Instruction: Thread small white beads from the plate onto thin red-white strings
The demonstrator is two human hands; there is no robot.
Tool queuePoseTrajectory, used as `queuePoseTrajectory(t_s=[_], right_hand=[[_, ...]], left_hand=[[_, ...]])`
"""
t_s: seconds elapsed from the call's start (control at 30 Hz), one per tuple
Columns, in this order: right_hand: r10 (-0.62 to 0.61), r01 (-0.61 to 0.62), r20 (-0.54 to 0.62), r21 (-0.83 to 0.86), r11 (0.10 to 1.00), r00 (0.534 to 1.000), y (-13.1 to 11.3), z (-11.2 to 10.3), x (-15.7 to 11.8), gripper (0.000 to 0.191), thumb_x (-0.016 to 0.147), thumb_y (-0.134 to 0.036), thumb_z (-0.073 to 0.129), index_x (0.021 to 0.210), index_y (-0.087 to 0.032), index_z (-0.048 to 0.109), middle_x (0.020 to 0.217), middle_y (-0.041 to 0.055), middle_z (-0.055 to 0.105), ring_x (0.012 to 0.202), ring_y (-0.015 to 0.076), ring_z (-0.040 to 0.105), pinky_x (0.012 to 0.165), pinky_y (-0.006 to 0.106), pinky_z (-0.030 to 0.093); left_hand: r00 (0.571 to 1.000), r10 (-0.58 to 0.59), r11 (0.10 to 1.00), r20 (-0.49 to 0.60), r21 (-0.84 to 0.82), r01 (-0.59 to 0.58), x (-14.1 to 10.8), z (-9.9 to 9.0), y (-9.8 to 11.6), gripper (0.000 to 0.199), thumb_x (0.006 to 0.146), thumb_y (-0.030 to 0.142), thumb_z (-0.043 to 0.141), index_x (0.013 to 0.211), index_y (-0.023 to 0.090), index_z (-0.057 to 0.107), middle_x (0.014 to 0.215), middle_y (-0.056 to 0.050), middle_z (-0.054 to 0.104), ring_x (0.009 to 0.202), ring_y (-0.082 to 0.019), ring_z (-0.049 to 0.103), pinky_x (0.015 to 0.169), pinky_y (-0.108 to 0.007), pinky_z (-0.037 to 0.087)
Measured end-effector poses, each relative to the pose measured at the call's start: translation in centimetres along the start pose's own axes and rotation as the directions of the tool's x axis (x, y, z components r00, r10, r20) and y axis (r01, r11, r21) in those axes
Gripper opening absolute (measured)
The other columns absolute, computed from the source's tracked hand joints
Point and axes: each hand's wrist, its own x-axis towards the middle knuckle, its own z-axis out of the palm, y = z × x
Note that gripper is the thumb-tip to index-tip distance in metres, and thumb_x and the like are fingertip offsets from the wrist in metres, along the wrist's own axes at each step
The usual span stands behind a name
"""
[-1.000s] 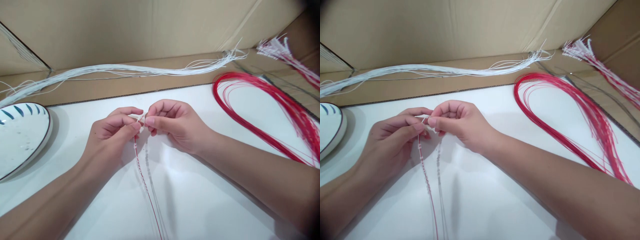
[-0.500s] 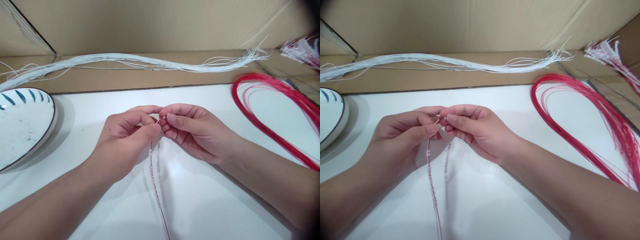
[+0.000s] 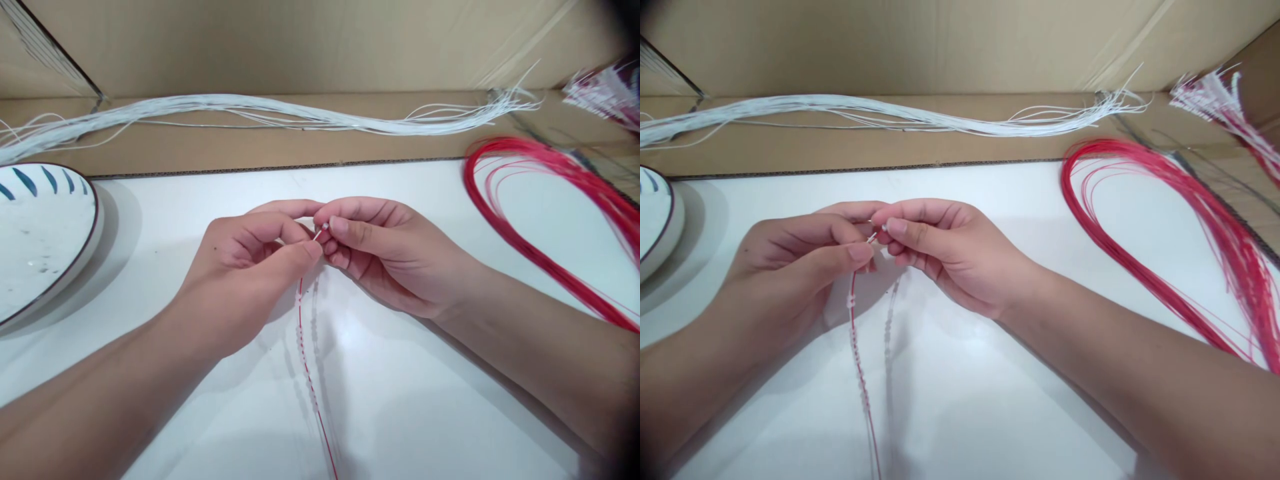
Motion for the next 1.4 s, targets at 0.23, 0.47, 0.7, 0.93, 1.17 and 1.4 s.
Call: queuePoseTrajectory(t_s=[0.23, 0.47, 0.7, 0.93, 1.17, 1.4], right_hand=[[-0.018, 0.017, -0.015, -0.077, 0.997, 1.0, -0.04, 0.08, 0.01, 0.003, 0.086, -0.015, 0.08, 0.085, -0.018, 0.08, 0.081, -0.0002, 0.074, 0.074, 0.0065, 0.069, 0.071, 0.017, 0.06], [-0.056, 0.055, -0.011, -0.087, 0.995, 0.998, 0.0, 0.42, -0.07, 0.012, 0.088, -0.008, 0.073, 0.082, -0.016, 0.08, 0.079, 0.0001, 0.074, 0.07, 0.0056, 0.066, 0.069, 0.016, 0.057], [-0.065, 0.063, -0.014, -0.104, 0.993, 0.998, -0.03, 0.56, -0.1, 0.017, 0.088, -0.005, 0.069, 0.082, -0.016, 0.08, 0.079, -0.0003, 0.075, 0.072, 0.0059, 0.067, 0.071, 0.016, 0.057], [-0.062, 0.063, 0.007, -0.121, 0.991, 0.998, 0.04, 0.31, -0.15, 0.014, 0.09, -0.009, 0.07, 0.084, -0.017, 0.08, 0.08, 0.0005, 0.075, 0.075, 0.007, 0.068, 0.073, 0.017, 0.057], [-0.046, 0.049, 0.027, -0.11, 0.993, 0.999, -0.03, 0.24, -0.13, 0.013, 0.09, -0.009, 0.071, 0.084, -0.017, 0.079, 0.079, 0.0004, 0.074, 0.074, 0.0065, 0.068, 0.072, 0.016, 0.057], [-0.044, 0.049, 0.043, -0.103, 0.993, 0.998, 0.09, 0.35, -0.09, 0.014, 0.089, -0.007, 0.069, 0.083, -0.016, 0.078, 0.079, 0.0, 0.074, 0.073, 0.0061, 0.067, 0.072, 0.016, 0.057]], left_hand=[[1.0, 0.012, 1.0, 0.001, 0.029, -0.012, 0.09, -0.13, 0.01, 0.024, 0.082, 0.02, 0.07, 0.057, 0.022, 0.068, 0.117, -0.002, 0.074, 0.109, -0.027, 0.07, 0.102, -0.045, 0.058], [0.998, -0.017, 1.0, -0.057, 0.019, 0.018, -0.24, 0.48, 0.4, 0.025, 0.081, 0.018, 0.071, 0.056, 0.018, 0.067, 0.118, -0.002, 0.075, 0.1, -0.022, 0.071, 0.084, -0.032, 0.06], [0.995, 0.041, 0.989, -0.089, 0.142, -0.028, -0.24, 0.41, 0.23, 0.023, 0.081, 0.024, 0.074, 0.058, 0.019, 0.072, 0.115, -0.001, 0.075, 0.112, -0.027, 0.068, 0.072, -0.023, 0.057], [0.995, 0.049, 0.988, -0.084, 0.149, -0.036, -0.25, 0.14, 0.07, 0.022, 0.08, 0.025, 0.074, 0.059, 0.019, 0.073, 0.115, -0.001, 0.075, 0.116, -0.028, 0.067, 0.067, -0.019, 0.055], [0.994, 0.06, 0.986, -0.091, 0.162, -0.045, -0.21, 0.22, -0.03, 0.023, 0.08, 0.027, 0.075, 0.058, 0.02, 0.072, 0.115, 0.0, 0.075, 0.112, -0.026, 0.068, 0.065, -0.02, 0.054], [0.994, 0.086, 0.971, -0.064, 0.227, -0.07, -0.39, 0.03, 0.05, 0.025, 0.082, 0.027, 0.075, 0.058, 0.02, 0.071, 0.114, -0.001, 0.074, 0.116, -0.028, 0.067, 0.066, -0.021, 0.054]])
